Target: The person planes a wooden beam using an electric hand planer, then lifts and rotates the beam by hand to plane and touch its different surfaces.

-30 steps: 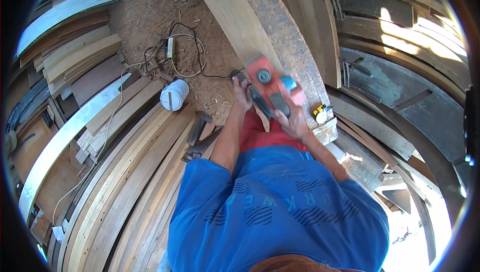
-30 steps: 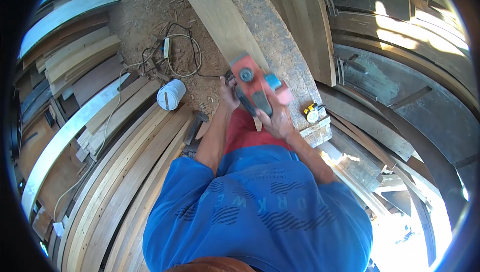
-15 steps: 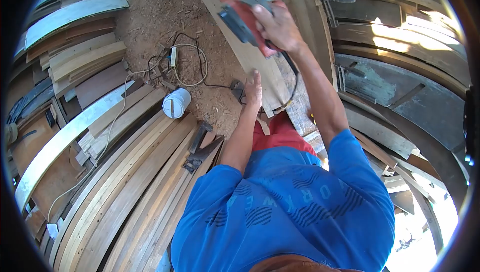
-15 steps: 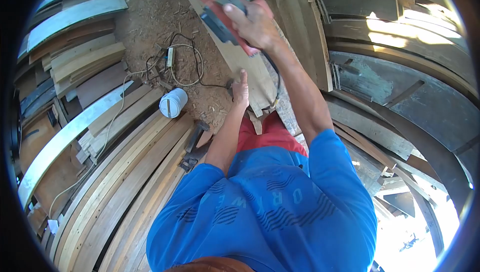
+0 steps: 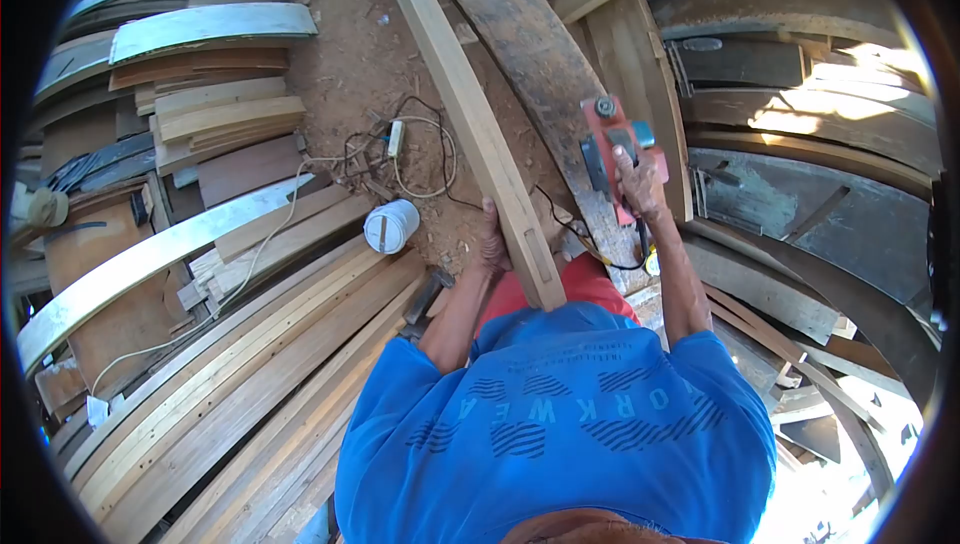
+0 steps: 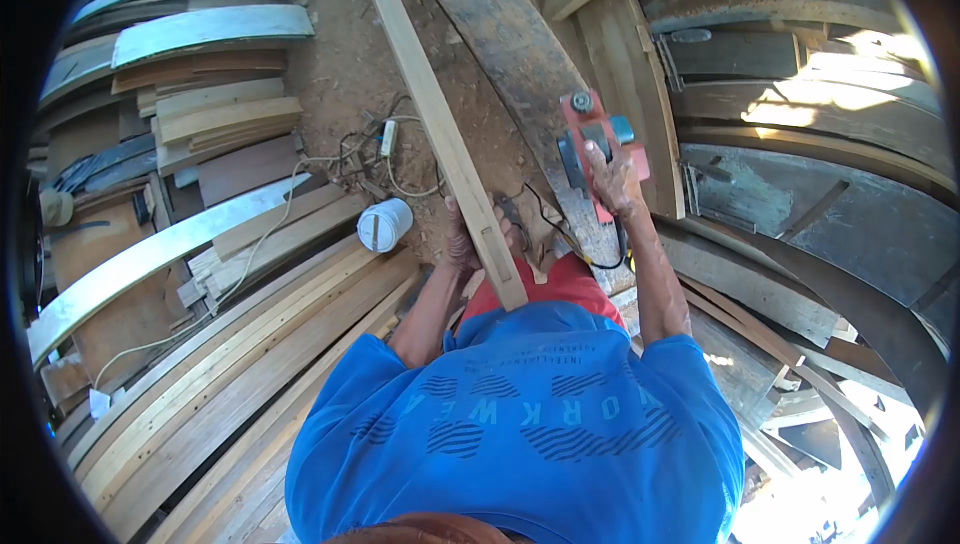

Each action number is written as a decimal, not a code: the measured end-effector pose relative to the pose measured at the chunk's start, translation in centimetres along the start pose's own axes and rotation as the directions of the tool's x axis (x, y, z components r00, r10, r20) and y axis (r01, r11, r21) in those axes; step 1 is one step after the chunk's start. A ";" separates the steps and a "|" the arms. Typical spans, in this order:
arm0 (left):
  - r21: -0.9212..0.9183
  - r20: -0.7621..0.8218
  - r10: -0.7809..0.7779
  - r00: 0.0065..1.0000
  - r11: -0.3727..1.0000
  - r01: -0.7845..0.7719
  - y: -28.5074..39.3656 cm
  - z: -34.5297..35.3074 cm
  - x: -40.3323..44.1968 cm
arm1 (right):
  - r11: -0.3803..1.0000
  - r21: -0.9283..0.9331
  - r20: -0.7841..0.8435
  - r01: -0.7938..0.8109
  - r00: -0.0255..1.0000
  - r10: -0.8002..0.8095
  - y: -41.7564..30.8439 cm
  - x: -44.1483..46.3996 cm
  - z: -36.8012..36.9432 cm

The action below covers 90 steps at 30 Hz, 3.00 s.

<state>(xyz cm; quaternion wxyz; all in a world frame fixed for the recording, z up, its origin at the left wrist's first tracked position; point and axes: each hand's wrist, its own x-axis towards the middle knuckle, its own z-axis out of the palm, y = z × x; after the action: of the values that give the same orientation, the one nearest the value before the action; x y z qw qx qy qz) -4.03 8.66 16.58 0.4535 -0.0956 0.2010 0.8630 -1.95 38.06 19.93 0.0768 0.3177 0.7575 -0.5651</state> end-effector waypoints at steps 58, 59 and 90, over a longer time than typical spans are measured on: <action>-0.312 0.464 0.163 0.871 0.950 -0.012 15.1 37.1 -4.0 | 0.985 0.173 -0.130 0.021 0.992 0.002 12.0 2.1 3.9; -0.336 0.466 0.154 0.871 0.942 0.013 14.9 37.0 -4.1 | 0.990 0.139 -0.104 -0.016 0.994 0.030 12.1 2.2 3.5; 0.163 0.728 -0.112 0.676 0.987 -0.012 1.6 42.0 -6.1 | 0.063 0.305 -0.870 0.950 0.304 -0.389 -31.7 -13.3 2.1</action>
<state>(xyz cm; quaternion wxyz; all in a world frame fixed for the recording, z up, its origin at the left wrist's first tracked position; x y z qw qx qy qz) -1.12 21.52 56.94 0.5255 0.2886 0.0654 0.7977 -10.04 25.91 51.11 -0.6117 0.0350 0.4248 -0.6665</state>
